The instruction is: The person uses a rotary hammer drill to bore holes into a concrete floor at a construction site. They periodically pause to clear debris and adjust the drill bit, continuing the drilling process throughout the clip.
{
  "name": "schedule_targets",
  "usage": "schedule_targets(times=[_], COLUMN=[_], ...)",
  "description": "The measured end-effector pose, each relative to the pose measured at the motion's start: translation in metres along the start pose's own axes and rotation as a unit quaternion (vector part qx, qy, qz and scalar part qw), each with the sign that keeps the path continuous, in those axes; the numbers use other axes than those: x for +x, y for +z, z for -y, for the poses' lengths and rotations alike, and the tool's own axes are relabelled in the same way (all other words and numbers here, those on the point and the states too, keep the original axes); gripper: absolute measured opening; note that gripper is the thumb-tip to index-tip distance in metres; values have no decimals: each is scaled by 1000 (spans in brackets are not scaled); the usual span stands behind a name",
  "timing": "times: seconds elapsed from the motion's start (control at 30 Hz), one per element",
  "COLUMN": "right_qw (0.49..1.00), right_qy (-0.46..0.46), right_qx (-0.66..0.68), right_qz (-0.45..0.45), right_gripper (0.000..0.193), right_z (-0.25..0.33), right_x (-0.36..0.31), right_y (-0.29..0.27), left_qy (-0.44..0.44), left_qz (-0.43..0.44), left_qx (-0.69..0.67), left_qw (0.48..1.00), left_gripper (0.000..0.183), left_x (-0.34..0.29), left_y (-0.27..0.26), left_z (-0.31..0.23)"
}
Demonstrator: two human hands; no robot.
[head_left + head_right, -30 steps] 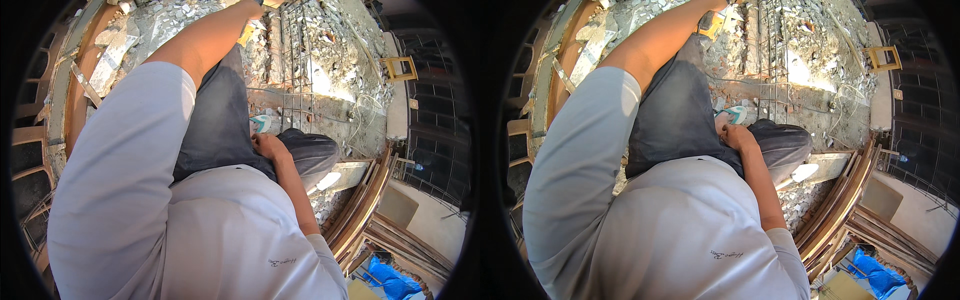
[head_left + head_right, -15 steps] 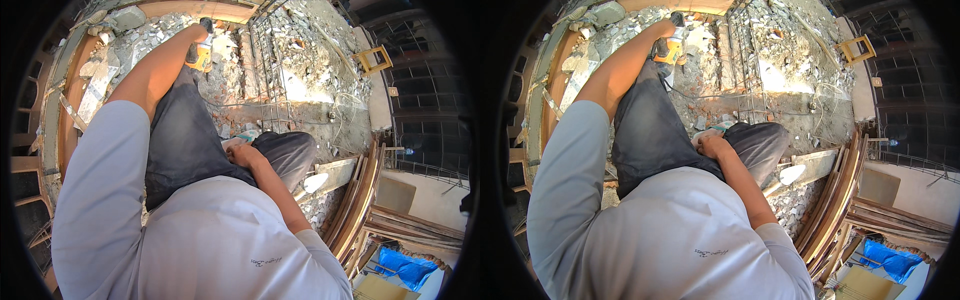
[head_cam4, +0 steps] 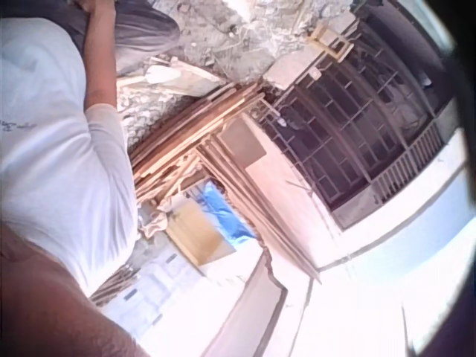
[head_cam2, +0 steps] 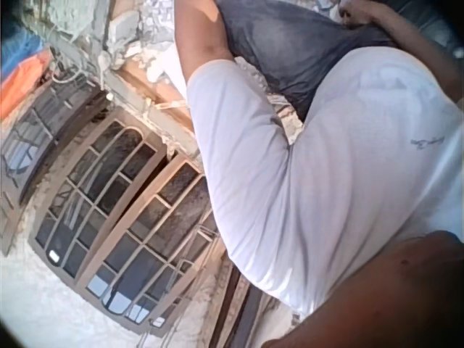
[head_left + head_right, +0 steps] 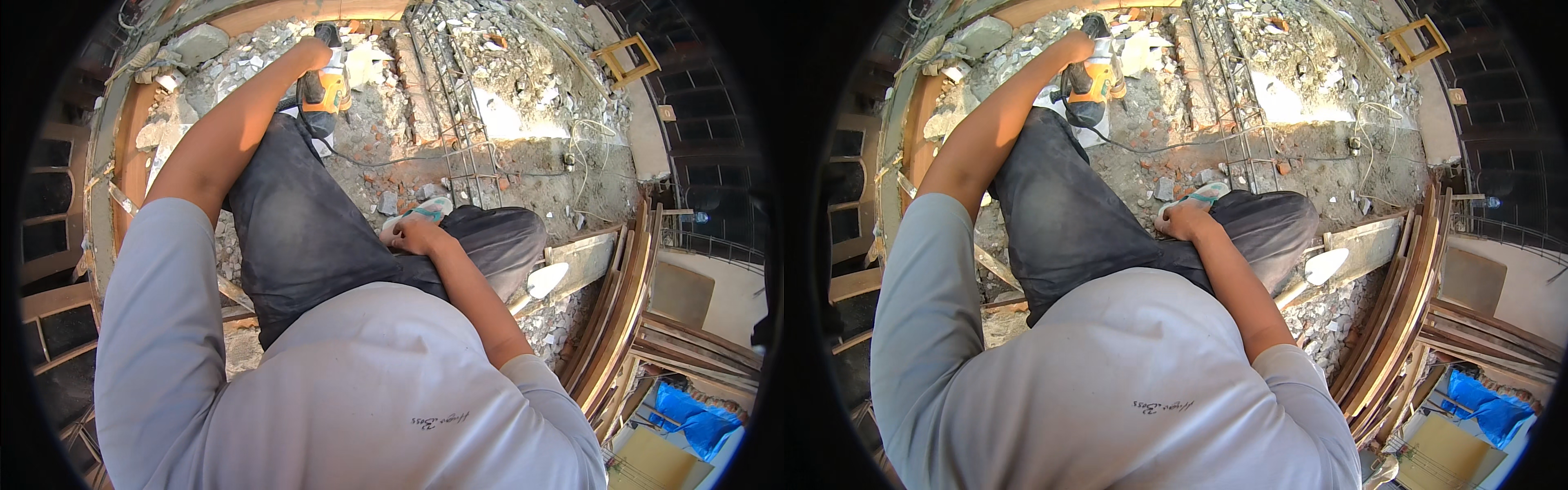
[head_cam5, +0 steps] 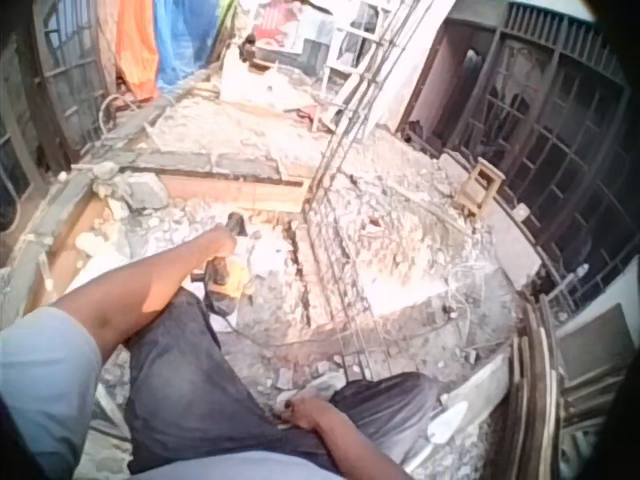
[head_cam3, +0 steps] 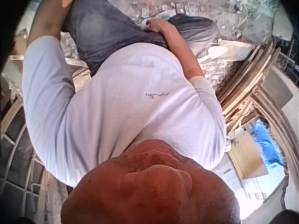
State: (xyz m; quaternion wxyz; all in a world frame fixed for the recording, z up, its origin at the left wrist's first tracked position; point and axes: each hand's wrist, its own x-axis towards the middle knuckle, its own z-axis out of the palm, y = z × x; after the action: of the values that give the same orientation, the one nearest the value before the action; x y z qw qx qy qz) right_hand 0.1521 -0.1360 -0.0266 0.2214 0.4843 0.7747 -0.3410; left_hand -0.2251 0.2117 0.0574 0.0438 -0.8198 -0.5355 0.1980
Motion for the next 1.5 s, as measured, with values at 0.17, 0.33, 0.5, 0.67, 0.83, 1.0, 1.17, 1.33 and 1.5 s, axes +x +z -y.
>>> schedule_targets(times=[0.17, 0.33, 0.5, 0.67, 0.83, 1.0, 1.17, 1.33, 1.5], right_qw=[1000, 998, 998, 998, 999, 1000, 999, 997, 980], right_qy=[7, 38, 34, 20, 10, 0, -20, -68, -80], right_qx=[-20, -41, -5, -16, -20, 1, -16, -24, 165], right_qz=[22, 33, 54, 62, 44, 29, 28, 29, 84], right_gripper=[59, 53, 48, 46, 45, 44, 39, 40, 40], right_z=[3, 9, 12, 10, 3, -4, -12, -12, -3], right_x=[3, 4, 5, 1, -2, 4, 19, 31, 20], right_y=[-5, -9, -13, -14, -12, -7, -1, -1, -19], left_qy=[12, 66, 35, -129, -60, -126, -134, -149, -203], left_qz=[6, -14, 15, -6, -41, -71, -76, -44, -63], left_qx=[21, 24, 8, -272, -291, -357, -346, -283, -336], left_qw=[1000, 997, 999, 954, 954, 923, 925, 947, 918], left_gripper=[35, 34, 39, 39, 39, 65, 72, 66, 63], left_x=[-2, -2, 7, 18, 9, 1, -2, -7, -25], left_y=[2, 14, 34, 31, 1, -27, -33, -36, -54], left_z=[-1, 20, 32, 13, -16, -37, -43, -48, -61])
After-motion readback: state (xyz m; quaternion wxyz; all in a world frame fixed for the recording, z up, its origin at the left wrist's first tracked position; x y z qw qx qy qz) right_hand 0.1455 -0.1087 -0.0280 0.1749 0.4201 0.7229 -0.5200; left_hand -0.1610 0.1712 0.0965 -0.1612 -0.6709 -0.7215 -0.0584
